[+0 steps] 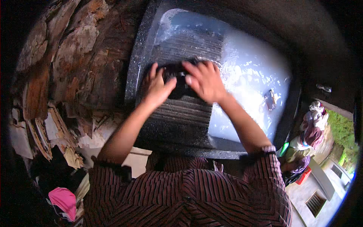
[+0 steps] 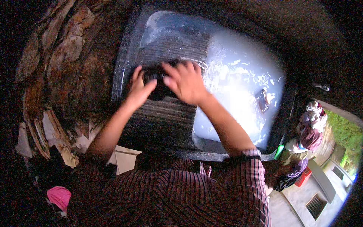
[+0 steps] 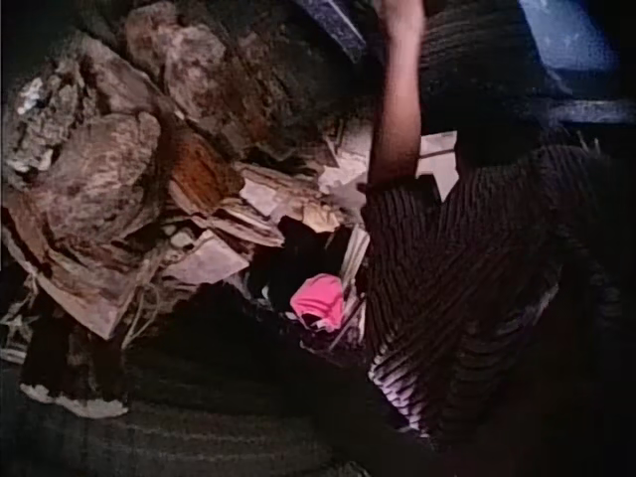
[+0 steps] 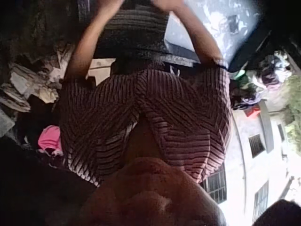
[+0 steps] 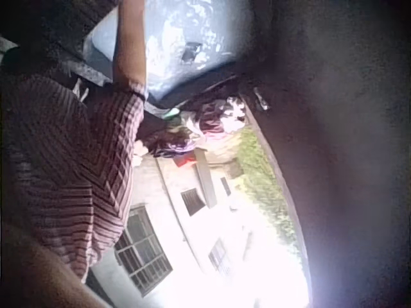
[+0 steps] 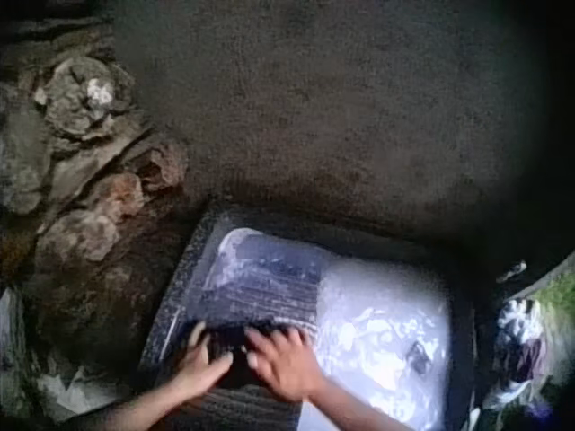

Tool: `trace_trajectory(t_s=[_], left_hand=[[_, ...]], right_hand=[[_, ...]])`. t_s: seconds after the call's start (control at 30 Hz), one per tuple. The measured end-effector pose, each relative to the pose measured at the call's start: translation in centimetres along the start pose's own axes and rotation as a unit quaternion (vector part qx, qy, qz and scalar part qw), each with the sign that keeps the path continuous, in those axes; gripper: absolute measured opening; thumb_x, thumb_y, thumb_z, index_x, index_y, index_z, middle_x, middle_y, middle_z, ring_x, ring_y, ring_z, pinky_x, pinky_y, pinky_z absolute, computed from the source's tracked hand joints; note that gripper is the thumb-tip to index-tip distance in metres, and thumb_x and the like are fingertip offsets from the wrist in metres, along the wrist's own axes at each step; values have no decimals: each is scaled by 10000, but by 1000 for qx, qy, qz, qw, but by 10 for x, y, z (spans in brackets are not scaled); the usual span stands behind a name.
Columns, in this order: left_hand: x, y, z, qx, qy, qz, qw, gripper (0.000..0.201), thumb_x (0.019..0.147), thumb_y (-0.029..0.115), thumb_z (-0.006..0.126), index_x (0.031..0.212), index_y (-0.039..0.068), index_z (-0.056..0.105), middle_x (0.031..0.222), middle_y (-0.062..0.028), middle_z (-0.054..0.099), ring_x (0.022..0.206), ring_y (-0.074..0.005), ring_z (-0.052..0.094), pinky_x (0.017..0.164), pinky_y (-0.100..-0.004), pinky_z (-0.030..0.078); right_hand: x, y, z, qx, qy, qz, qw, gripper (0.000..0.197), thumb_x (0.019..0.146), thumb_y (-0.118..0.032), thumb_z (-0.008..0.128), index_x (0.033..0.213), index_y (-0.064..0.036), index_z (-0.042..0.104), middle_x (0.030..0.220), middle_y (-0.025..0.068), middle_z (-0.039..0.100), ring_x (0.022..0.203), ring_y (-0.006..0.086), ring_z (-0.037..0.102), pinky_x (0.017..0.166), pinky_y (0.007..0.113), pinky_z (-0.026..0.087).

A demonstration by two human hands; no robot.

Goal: Hand washing garments in a stone washbasin and rinsing them in a bucket.

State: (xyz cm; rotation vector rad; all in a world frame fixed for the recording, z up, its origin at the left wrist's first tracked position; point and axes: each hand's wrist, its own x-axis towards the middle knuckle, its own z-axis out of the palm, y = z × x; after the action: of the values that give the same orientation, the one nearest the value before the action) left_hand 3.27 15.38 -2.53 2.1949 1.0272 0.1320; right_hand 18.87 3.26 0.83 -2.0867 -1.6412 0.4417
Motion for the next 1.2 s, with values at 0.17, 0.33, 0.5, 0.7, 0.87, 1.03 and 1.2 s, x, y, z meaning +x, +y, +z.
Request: trace_trajectory(t_s=[0.17, 0.33, 0.5, 0.7, 0.87, 1.03, 1.2], left_hand=[[-49, 35, 28, -54, 68, 130, 988, 504, 604, 62, 636, 1073, 123, 464, 1220, -229, 315, 1141, -406, 302, 966, -466, 225], [76, 64, 44, 22, 149, 160, 976, 332, 621, 47, 593, 940, 84, 506, 920, -125, 499, 943, -334, 441, 846, -430, 329], [23, 46, 20, -100, 94, 265, 955, 348, 705, 100, 566, 1044, 71, 494, 1009, -151, 502, 936, -337, 438, 855, -425, 332], [27, 59, 65, 5, 176, 206, 963, 127, 802, 174, 517, 866, 65, 503, 812, -142, 499, 815, -324, 465, 782, -469, 332], [114, 48, 55, -8, 115, 88, 989, 248, 775, 244, 526, 941, 60, 540, 1047, -155, 488, 992, -329, 442, 854, -436, 347], [-26, 47, 49, 5, 126, 228, 965, 186, 768, 246, 551, 827, 70, 568, 1069, -112, 487, 978, -312, 437, 867, -499, 292], [64, 78, 49, 81, 98, 159, 979, 177, 840, 210, 454, 922, 59, 495, 907, -147, 540, 846, -328, 484, 724, -448, 368]], right_hand=[[-65, -1, 36, -123, 111, -2, 986, 502, 721, -294, 575, 1190, -161, 458, 850, 74, 476, 891, 274, 422, 792, 488, 307], [55, 60, 17, -87, 134, 139, 977, 250, 768, -250, 475, 945, -92, 554, 929, 127, 543, 910, 319, 492, 723, 459, 442], [4, 60, 15, 40, 105, -8, 994, 392, 827, -365, 468, 1133, -124, 514, 1210, 176, 400, 1037, 373, 399, 929, 429, 299], [4, 51, 26, -85, 183, 58, 978, 157, 664, -185, 561, 782, -96, 506, 807, 110, 474, 802, 306, 466, 619, 440, 391], [63, 54, 14, -68, 189, 131, 971, 259, 796, -290, 501, 977, -109, 534, 932, 129, 537, 914, 325, 477, 716, 447, 443], [-35, 34, 30, 64, 228, -27, 971, 248, 742, -226, 575, 920, -53, 566, 904, 131, 530, 893, 320, 474, 751, 464, 393], [43, 54, 13, -24, 187, 158, 969, 175, 784, -230, 472, 789, -64, 530, 818, 140, 512, 848, 335, 472, 747, 448, 400]])
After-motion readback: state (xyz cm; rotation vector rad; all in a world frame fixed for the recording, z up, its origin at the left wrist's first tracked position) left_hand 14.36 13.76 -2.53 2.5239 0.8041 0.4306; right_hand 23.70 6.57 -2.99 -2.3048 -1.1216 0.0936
